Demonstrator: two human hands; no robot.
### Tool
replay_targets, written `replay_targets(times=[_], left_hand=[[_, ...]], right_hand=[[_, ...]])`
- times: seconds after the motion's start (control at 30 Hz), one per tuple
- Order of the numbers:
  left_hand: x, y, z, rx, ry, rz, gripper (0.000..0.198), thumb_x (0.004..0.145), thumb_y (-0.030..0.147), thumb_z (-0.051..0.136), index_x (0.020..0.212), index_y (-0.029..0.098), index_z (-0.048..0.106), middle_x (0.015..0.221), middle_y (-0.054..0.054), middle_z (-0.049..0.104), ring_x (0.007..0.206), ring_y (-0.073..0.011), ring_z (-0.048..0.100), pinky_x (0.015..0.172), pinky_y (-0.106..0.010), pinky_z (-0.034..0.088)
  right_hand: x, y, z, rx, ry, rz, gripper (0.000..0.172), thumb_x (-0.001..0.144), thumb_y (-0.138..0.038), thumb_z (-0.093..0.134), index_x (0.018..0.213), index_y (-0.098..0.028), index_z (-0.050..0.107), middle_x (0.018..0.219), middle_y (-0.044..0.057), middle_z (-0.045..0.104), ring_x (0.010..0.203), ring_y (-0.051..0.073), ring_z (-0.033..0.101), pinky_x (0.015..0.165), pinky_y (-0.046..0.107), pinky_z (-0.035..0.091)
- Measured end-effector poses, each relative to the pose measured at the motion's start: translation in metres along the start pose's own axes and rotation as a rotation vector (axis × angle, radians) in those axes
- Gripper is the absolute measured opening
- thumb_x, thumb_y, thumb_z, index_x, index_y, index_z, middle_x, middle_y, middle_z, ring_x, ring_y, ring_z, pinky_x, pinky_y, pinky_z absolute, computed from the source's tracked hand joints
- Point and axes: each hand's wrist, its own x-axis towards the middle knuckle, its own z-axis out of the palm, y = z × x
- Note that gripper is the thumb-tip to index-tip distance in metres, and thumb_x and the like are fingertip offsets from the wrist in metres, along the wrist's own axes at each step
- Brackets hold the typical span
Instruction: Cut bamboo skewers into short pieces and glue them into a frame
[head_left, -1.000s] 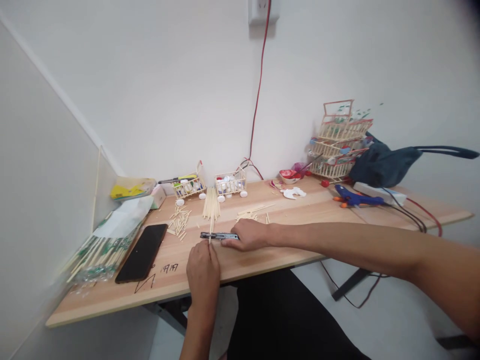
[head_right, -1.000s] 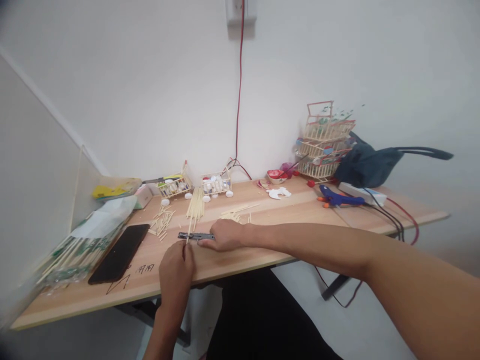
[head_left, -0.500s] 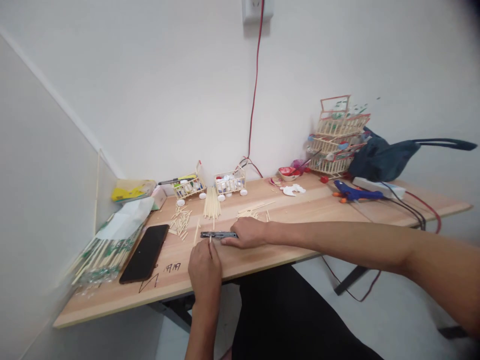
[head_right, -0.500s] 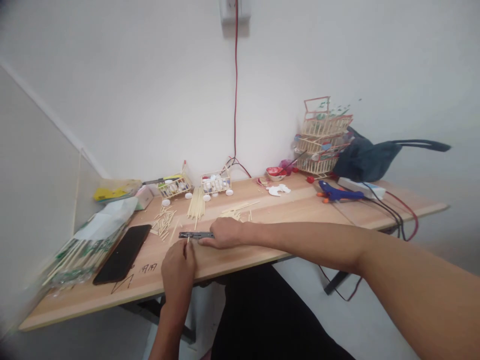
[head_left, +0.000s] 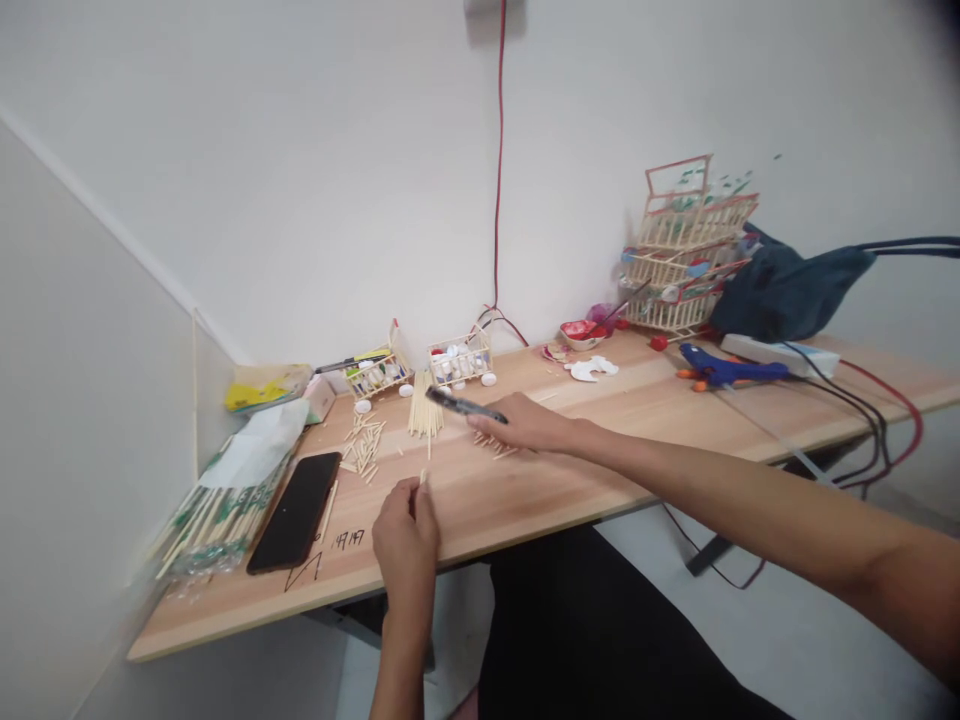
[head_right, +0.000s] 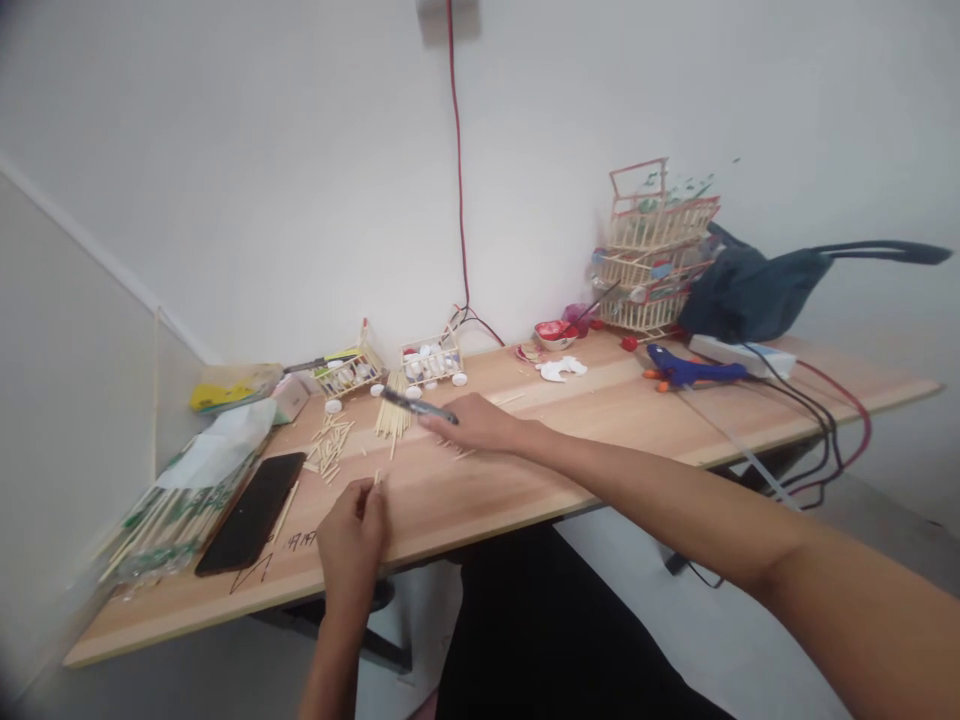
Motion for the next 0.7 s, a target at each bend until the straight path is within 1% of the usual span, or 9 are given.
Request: replay_targets(times=[0.07, 0.13, 0.23, 0.33, 0.43, 0.5, 0.57, 0.6, 0.7], left_hand=[[0.004, 0.002, -0.001, -0.051, -0.023, -0.020, 0.021, 0.088, 0.030, 0.046, 0.085, 0.019, 0.064, 0.073, -0.003, 0.068, 0.066, -0.0178, 0.061, 0.066, -0.028, 0.042], [0.009, 0.008, 0.001, -0.086, -0.050, -0.032, 0.021, 0.087, 0.031, 0.048, 0.083, 0.020, 0.065, 0.070, -0.002, 0.067, 0.063, -0.0172, 0.060, 0.064, -0.028, 0.042], [0.021, 0.025, 0.012, -0.125, -0.091, 0.011, 0.021, 0.086, 0.030, 0.049, 0.081, 0.019, 0.066, 0.073, -0.003, 0.069, 0.067, -0.0181, 0.061, 0.067, -0.028, 0.043], [0.035, 0.047, 0.033, -0.156, -0.125, 0.103, 0.022, 0.086, 0.028, 0.048, 0.082, 0.018, 0.067, 0.080, -0.005, 0.070, 0.075, -0.0192, 0.062, 0.072, -0.030, 0.043], [0.046, 0.065, 0.057, -0.180, -0.163, 0.179, 0.025, 0.087, 0.028, 0.046, 0.083, 0.017, 0.068, 0.082, -0.006, 0.070, 0.076, -0.0191, 0.062, 0.072, -0.030, 0.043], [0.050, 0.073, 0.066, -0.191, -0.169, 0.194, 0.026, 0.087, 0.028, 0.046, 0.083, 0.017, 0.068, 0.081, -0.007, 0.070, 0.076, -0.0188, 0.062, 0.071, -0.029, 0.043], [0.052, 0.075, 0.061, -0.157, -0.148, 0.182, 0.025, 0.087, 0.028, 0.046, 0.081, 0.016, 0.067, 0.081, -0.007, 0.069, 0.075, -0.0188, 0.062, 0.071, -0.029, 0.043], [0.052, 0.072, 0.053, -0.110, -0.131, 0.170, 0.024, 0.086, 0.028, 0.046, 0.081, 0.016, 0.067, 0.080, -0.007, 0.069, 0.075, -0.0190, 0.061, 0.070, -0.029, 0.042], [0.050, 0.050, 0.012, 0.176, -0.047, 0.086, 0.024, 0.086, 0.028, 0.046, 0.080, 0.017, 0.066, 0.079, -0.008, 0.069, 0.075, -0.0215, 0.061, 0.068, -0.031, 0.041]], right_hand=[[0.006, 0.015, -0.004, 0.267, 0.108, 0.048, 0.067, 0.087, -0.070, 0.029, 0.078, -0.012, 0.063, 0.060, 0.004, 0.059, 0.055, 0.014, 0.056, 0.056, 0.023, 0.040], [0.013, 0.033, -0.005, 0.537, 0.229, 0.086, 0.065, 0.086, -0.071, 0.030, 0.081, -0.013, 0.059, 0.060, 0.003, 0.057, 0.050, 0.013, 0.054, 0.052, 0.023, 0.042], [0.021, 0.058, -0.001, 0.863, 0.420, 0.119, 0.063, 0.085, -0.072, 0.032, 0.085, -0.014, 0.056, 0.063, 0.004, 0.058, 0.052, 0.014, 0.055, 0.051, 0.025, 0.045], [0.023, 0.077, 0.002, 1.060, 0.567, 0.153, 0.068, 0.085, -0.074, 0.026, 0.092, -0.014, 0.056, 0.063, 0.006, 0.061, 0.055, 0.014, 0.057, 0.054, 0.025, 0.048], [0.023, 0.088, 0.001, 1.178, 0.618, 0.157, 0.069, 0.082, -0.076, 0.028, 0.091, -0.014, 0.056, 0.060, 0.005, 0.061, 0.052, 0.014, 0.056, 0.051, 0.025, 0.049], [0.023, 0.093, 0.001, 1.225, 0.630, 0.141, 0.064, 0.080, -0.076, 0.037, 0.085, -0.015, 0.057, 0.058, 0.003, 0.060, 0.047, 0.013, 0.055, 0.048, 0.026, 0.049], [0.023, 0.096, 0.001, 1.257, 0.620, 0.128, 0.060, 0.078, -0.074, 0.044, 0.080, -0.016, 0.058, 0.057, 0.002, 0.059, 0.045, 0.013, 0.054, 0.046, 0.026, 0.049], [0.023, 0.096, 0.001, 1.266, 0.607, 0.122, 0.059, 0.078, -0.074, 0.046, 0.079, -0.016, 0.058, 0.056, 0.001, 0.058, 0.045, 0.013, 0.054, 0.045, 0.026, 0.049], [0.023, 0.092, 0.003, 1.259, 0.558, 0.082, 0.057, 0.078, -0.072, 0.048, 0.077, -0.016, 0.058, 0.057, 0.001, 0.057, 0.046, 0.013, 0.055, 0.044, 0.026, 0.049]])
